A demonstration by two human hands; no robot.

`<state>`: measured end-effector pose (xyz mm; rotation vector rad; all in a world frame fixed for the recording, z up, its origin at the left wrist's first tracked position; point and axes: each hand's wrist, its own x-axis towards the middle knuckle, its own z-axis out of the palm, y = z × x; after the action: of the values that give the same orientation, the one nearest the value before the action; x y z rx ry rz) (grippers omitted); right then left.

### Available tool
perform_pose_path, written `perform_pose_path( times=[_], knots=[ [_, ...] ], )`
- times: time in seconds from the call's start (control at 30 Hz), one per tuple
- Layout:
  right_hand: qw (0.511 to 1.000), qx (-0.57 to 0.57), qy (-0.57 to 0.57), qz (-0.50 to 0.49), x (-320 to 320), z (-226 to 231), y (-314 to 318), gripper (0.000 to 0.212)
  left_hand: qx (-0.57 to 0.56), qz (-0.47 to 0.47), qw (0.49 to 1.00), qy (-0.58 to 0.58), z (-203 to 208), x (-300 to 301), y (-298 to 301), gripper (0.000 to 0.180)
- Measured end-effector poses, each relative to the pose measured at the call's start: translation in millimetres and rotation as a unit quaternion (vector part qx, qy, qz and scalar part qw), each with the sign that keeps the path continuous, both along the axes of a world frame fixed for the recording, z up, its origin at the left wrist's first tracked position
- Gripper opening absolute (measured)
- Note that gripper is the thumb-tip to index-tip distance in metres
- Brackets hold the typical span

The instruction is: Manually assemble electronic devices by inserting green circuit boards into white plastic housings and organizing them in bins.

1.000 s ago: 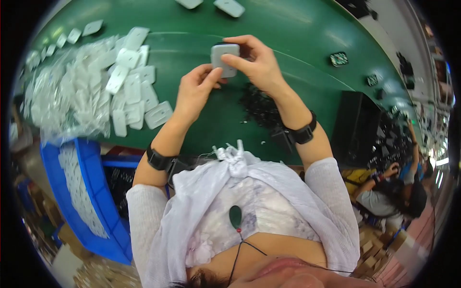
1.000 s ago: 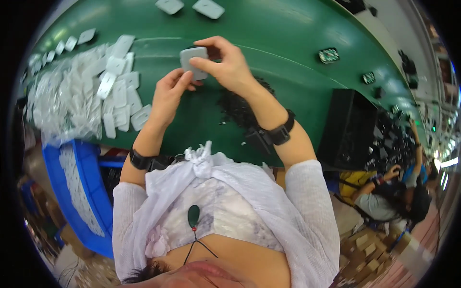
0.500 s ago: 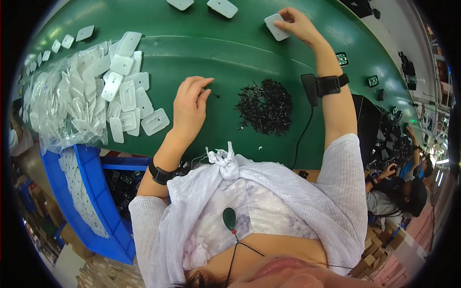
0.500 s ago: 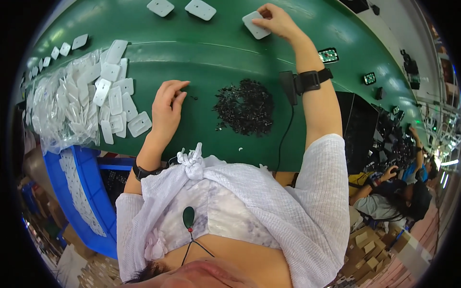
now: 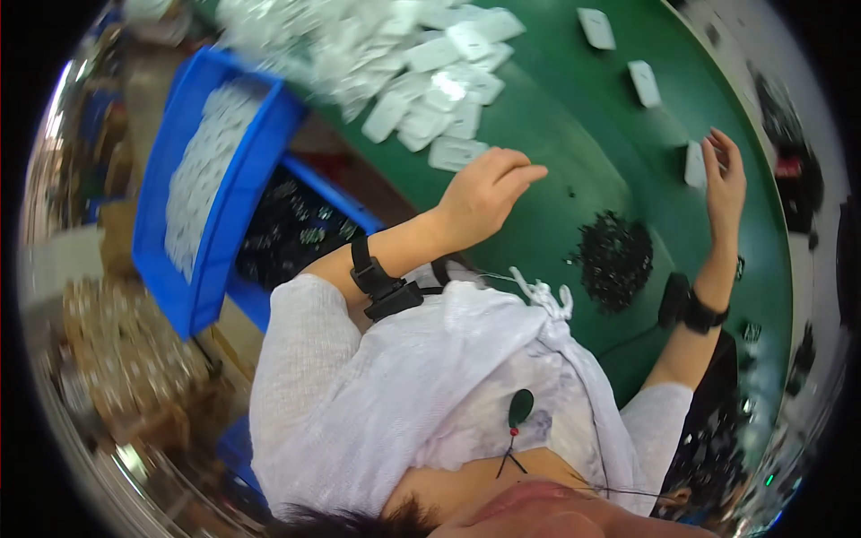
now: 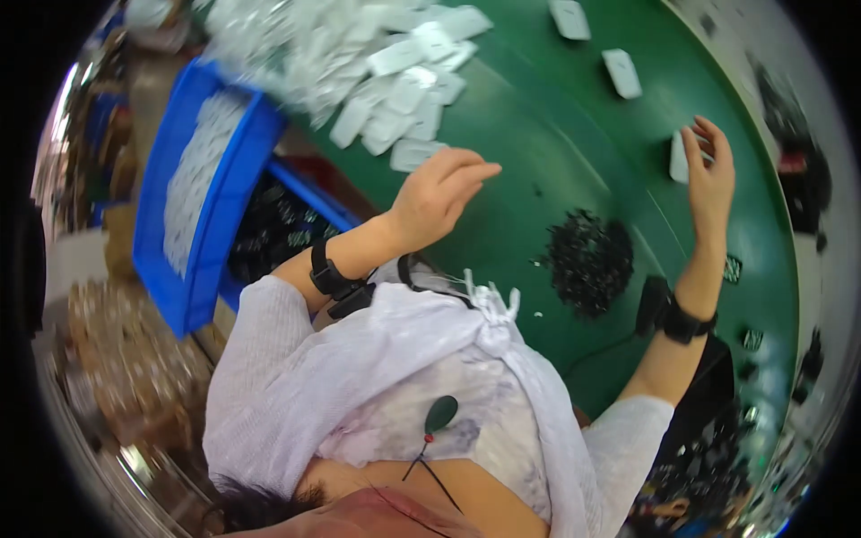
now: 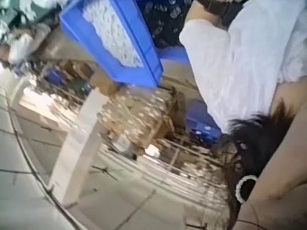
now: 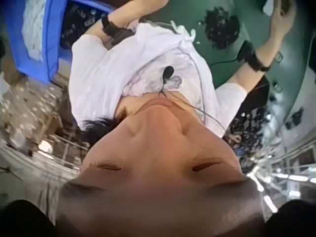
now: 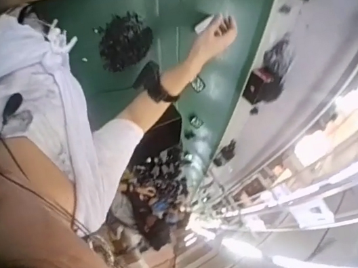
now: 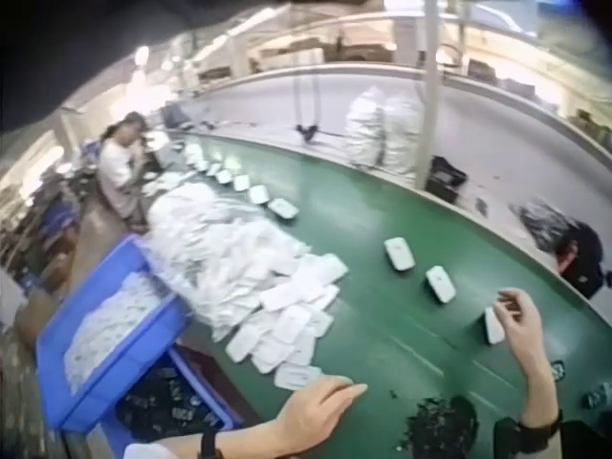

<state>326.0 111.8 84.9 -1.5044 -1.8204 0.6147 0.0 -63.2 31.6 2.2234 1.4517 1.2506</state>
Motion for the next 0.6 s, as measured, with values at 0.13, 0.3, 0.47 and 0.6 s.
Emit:
perform_pose_path(
  times=[0.13,0.3,0.47,0.6],
  knots=[
    [0.993,0.040,0.011,0.109,-41.4,22.9,-36.5,0.030,0.016,0.030,0.999,-0.007,-13.8,-27.9,-74.0,0.030],
    [0.975,0.019,0.035,0.219,-82.4,28.8,-65.5,0.028,-0.035,0.254,0.966,-0.005,-39.4,-67.4,-165.9,0.026],
    [0.950,0.011,0.036,0.310,-121.5,39.8,-77.1,0.027,-0.082,0.373,0.924,-0.001,-71.3,-90.7,-231.8,0.025],
    [0.919,0.018,0.038,0.392,-159.1,51.6,-96.2,0.024,-0.079,0.520,0.850,-0.008,-111.7,-129.8,-270.7,0.016]
  ],
)
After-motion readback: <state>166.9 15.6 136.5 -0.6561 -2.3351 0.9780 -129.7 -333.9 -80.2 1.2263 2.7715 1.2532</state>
